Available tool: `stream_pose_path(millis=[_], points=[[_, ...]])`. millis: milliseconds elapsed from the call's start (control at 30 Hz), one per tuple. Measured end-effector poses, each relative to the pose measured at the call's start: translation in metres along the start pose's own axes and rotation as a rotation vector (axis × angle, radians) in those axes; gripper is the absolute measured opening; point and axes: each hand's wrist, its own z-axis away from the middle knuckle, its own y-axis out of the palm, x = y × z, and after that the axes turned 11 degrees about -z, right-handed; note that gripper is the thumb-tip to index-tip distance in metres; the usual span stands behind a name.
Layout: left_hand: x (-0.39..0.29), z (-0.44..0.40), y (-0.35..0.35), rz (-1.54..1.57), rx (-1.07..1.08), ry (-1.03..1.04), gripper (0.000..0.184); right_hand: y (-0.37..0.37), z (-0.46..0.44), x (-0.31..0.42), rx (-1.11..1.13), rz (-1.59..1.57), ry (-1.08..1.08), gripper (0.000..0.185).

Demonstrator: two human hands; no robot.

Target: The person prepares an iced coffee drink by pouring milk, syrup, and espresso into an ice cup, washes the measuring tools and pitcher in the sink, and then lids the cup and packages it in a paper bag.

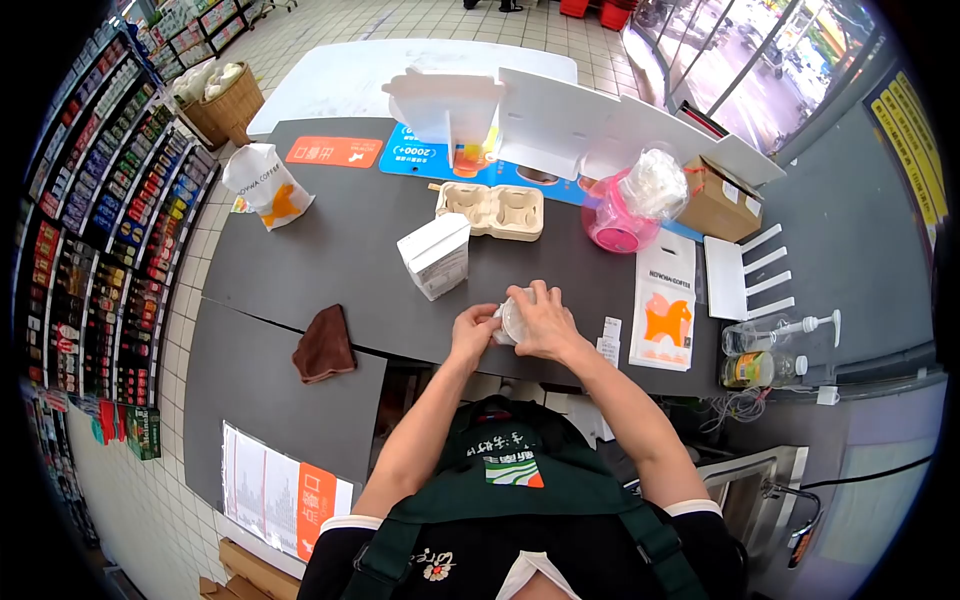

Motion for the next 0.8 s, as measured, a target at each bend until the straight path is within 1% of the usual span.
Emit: stream_pose_path(millis=[33,67,100,133,167,233,267,300,367,400,433,500,533,600,633,667,700,733,767,800], points=[[0.000,-0.008,-0.003,0.010,0.129,-0.194,0.037,0.000,0.000,-0.001,-0.006,0.006,-0.015,0.087],[-0.004,-0.013,-0.005,-0.067,0.181,-0.207,0.028,-0.002,0.000,0.001,-0.010,0.002,-0.012,0.087],[-0.008,-0.019,-0.007,-0.073,0.184,-0.204,0.028,-0.005,-0.001,0.004,0.050,0.003,0.024,0.090],[-0.014,-0.026,-0.008,0.052,0.172,-0.267,0.024,-0.008,-0.001,0.005,0.108,0.004,0.059,0.093],[-0.019,-0.030,-0.008,0.177,0.159,-0.330,0.019,-0.005,0.001,0.004,0.101,0.002,0.061,0.093],[-0.028,-0.036,-0.005,0.180,0.194,-0.306,0.016,0.003,0.006,0.001,-0.098,0.158,-0.091,0.108],[-0.031,-0.038,-0.004,0.163,0.227,-0.295,0.017,-0.006,0.012,0.010,-0.057,0.226,-0.115,0.114],[-0.034,-0.040,-0.002,0.146,0.257,-0.289,0.017,-0.002,0.015,0.008,-0.064,0.224,-0.114,0.114],[-0.032,-0.045,0.002,0.120,0.254,-0.265,0.017,0.015,0.028,0.002,-0.181,0.161,-0.316,0.113],[-0.030,-0.049,0.004,0.099,0.252,-0.241,0.017,0.020,0.034,0.001,-0.131,0.181,-0.298,0.111],[-0.029,-0.053,0.006,0.091,0.257,-0.239,0.017,0.023,0.034,-0.002,-0.139,0.178,-0.293,0.111],[-0.031,-0.057,0.009,-0.011,0.199,-0.178,0.017,0.028,0.033,-0.006,-0.147,0.207,-0.345,0.109],[-0.032,-0.060,0.010,-0.019,0.206,-0.176,0.017,0.029,0.031,-0.010,-0.142,0.194,-0.352,0.108],[-0.046,-0.061,0.011,-0.160,0.164,-0.150,0.016,0.029,0.033,-0.010,-0.163,0.160,-0.362,0.107],[-0.049,-0.066,0.014,-0.164,0.171,-0.142,0.016,0.028,0.034,-0.011,-0.174,0.129,-0.383,0.106],[-0.049,-0.070,0.015,-0.207,0.161,-0.042,0.016,0.029,0.034,-0.012,-0.198,0.045,-0.385,0.105],[-0.048,-0.072,0.014,-0.251,0.150,0.054,0.017,0.030,0.033,-0.013,-0.203,0.042,-0.378,0.105],[-0.049,-0.078,0.012,-0.295,0.223,0.065,0.017,0.031,0.033,-0.014,-0.204,0.032,-0.379,0.104],[-0.052,-0.083,0.010,-0.302,0.231,0.066,0.017,0.032,0.033,-0.015,-0.206,0.023,-0.378,0.103],[-0.055,-0.088,0.008,-0.334,0.357,0.044,0.018,0.034,0.033,-0.016,-0.213,0.020,-0.369,0.103]])
